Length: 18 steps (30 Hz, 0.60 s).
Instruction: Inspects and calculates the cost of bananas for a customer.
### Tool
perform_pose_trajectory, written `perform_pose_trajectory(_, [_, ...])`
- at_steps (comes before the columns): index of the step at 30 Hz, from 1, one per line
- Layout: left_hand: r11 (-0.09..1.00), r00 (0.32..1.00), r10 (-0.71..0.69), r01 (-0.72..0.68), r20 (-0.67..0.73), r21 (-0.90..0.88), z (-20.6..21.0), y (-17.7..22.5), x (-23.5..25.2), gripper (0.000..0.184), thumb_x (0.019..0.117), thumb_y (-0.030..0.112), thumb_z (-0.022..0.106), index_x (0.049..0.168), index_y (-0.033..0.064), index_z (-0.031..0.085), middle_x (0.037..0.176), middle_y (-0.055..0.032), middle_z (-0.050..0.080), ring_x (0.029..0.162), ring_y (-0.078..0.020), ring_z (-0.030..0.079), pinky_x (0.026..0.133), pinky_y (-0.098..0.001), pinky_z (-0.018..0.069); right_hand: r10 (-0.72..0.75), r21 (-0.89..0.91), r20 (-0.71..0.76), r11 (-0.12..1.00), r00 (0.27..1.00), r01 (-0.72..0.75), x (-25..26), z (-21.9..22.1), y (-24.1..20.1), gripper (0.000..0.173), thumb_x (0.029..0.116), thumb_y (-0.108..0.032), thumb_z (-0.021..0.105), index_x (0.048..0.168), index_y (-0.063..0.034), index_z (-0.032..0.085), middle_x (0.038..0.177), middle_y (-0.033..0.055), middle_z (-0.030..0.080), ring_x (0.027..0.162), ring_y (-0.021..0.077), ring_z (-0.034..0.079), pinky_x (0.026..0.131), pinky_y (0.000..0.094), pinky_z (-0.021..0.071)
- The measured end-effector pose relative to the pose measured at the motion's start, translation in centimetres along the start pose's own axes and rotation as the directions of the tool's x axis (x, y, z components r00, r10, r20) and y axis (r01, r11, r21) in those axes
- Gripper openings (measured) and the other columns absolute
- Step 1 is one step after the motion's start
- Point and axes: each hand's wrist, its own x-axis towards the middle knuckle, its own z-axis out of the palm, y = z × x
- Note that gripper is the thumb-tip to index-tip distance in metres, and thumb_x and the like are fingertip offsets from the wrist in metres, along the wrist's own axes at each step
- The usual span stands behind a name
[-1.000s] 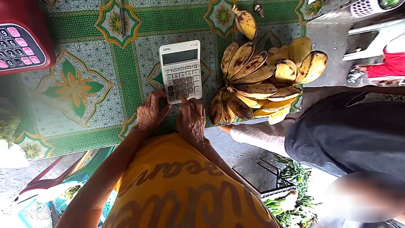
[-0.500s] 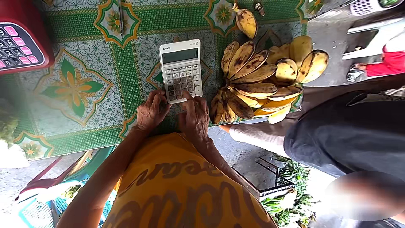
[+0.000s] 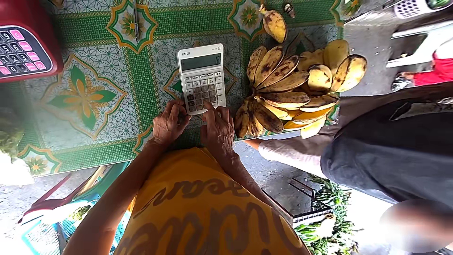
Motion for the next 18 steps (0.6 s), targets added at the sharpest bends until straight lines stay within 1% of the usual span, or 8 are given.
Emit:
perform_pose_trajectory(2, [1.000, 1.000, 0.015, -0.015, -0.015, -0.010, 0.0, -0.1, 0.1, 0.023, 0.0908, 0.023, 0.074, 0.095, 0.0019, 0.065, 0.123, -0.0171, 0.067, 0.066, -0.0194, 0.066, 0.052, -0.0327, 0.0526, -0.041, 0.030, -0.022, 0.999, 0.999, 0.041, -0.2, -0.1, -0.8, 0.010, 0.0926, -0.006, 0.054, 0.086, -0.0040, 0.062, 0.141, 0.0101, 0.062, 0.109, 0.0327, 0.063, 0.072, 0.0440, 0.0474])
perform_pose_trajectory(4, [1.000, 1.000, 0.012, -0.012, -0.006, -0.016, -0.1, 0.0, 0.2, 0.023, 0.0912, 0.023, 0.074, 0.095, 0.0019, 0.064, 0.123, -0.0173, 0.067, 0.068, -0.0202, 0.067, 0.054, -0.0334, 0.0530, -0.090, 0.057, -0.018, 0.994, 0.996, 0.091, -0.7, 0.1, -1.4, 0.011, 0.0925, -0.005, 0.055, 0.087, -0.0042, 0.065, 0.138, 0.0094, 0.065, 0.111, 0.0328, 0.064, 0.075, 0.0444, 0.0480])
perform_pose_trajectory(7, [1.000, 1.000, 0.018, -0.018, 0.007, -0.021, -0.2, 0.0, 0.3, 0.021, 0.0910, 0.019, 0.073, 0.095, 0.0006, 0.064, 0.123, -0.0188, 0.067, 0.072, -0.0228, 0.068, 0.057, -0.0360, 0.0546, -0.140, 0.045, 0.071, 0.989, 0.988, 0.137, -0.9, 0.5, -1.7, 0.012, 0.0906, -0.004, 0.058, 0.097, -0.0035, 0.068, 0.141, 0.0106, 0.063, 0.107, 0.0336, 0.064, 0.070, 0.0446, 0.0470])
perform_pose_trajectory(10, [1.000, 1.000, 0.021, -0.021, 0.002, -0.015, -0.2, -0.1, 0.2, 0.020, 0.0905, 0.019, 0.073, 0.095, 0.0014, 0.064, 0.124, -0.0186, 0.067, 0.070, -0.0219, 0.068, 0.055, -0.0352, 0.0534, -0.133, 0.065, 0.107, 0.990, 0.985, 0.127, -0.8, 0.2, -1.8, 0.014, 0.0903, -0.003, 0.058, 0.099, -0.0030, 0.068, 0.143, 0.0096, 0.061, 0.105, 0.0323, 0.064, 0.066, 0.0429, 0.0464])
perform_pose_trajectory(12, [1.000, 1.000, 0.015, -0.015, 0.010, -0.008, -0.2, 0.0, 0.0, 0.020, 0.0907, 0.020, 0.074, 0.095, 0.0026, 0.063, 0.124, -0.0180, 0.066, 0.069, -0.0205, 0.067, 0.054, -0.0343, 0.0532, -0.105, 0.119, 0.058, 0.988, 0.993, 0.098, -0.9, 0.0, -1.3, 0.010, 0.0924, -0.005, 0.057, 0.093, -0.0039, 0.067, 0.140, 0.0078, 0.064, 0.106, 0.0306, 0.065, 0.069, 0.0415, 0.0486])
perform_pose_trajectory(14, [1.000, 0.999, 0.010, -0.011, 0.031, 0.029, -0.4, 0.2, -0.3, 0.021, 0.0913, 0.022, 0.074, 0.095, 0.0065, 0.061, 0.124, -0.0146, 0.064, 0.068, -0.0176, 0.065, 0.052, -0.0330, 0.0525, -0.031, 0.150, -0.010, 0.988, 0.999, 0.032, -1.0, -0.4, -0.4, 0.010, 0.0939, -0.005, 0.057, 0.089, -0.0038, 0.065, 0.137, 0.0077, 0.065, 0.107, 0.0309, 0.065, 0.072, 0.0420, 0.0513])
perform_pose_trajectory(16, [0.999, 1.000, 0.010, -0.011, 0.018, 0.031, -0.2, 0.1, -0.4, 0.021, 0.0907, 0.023, 0.075, 0.095, 0.0076, 0.062, 0.124, -0.0134, 0.064, 0.067, -0.0166, 0.064, 0.051, -0.0326, 0.0526, 0.055, 0.123, -0.065, 0.991, 0.996, -0.047, -1.0, -0.8, 0.7, 0.008, 0.0912, -0.003, 0.057, 0.085, -0.0034, 0.061, 0.137, 0.0095, 0.065, 0.107, 0.0334, 0.066, 0.071, 0.0436, 0.0554])
perform_pose_trajectory(18, [1.000, 1.000, 0.004, -0.004, 0.008, 0.024, -0.1, 0.1, -0.3, 0.022, 0.0913, 0.024, 0.075, 0.095, 0.0068, 0.063, 0.125, -0.0136, 0.064, 0.067, -0.0171, 0.065, 0.051, -0.0329, 0.0529, 0.115, 0.097, -0.113, 0.990, 0.987, -0.104, -1.0, -1.1, 1.5, 0.006, 0.0895, 0.000, 0.057, 0.085, -0.0025, 0.060, 0.136, 0.0107, 0.065, 0.106, 0.0343, 0.066, 0.070, 0.0446, 0.0548])
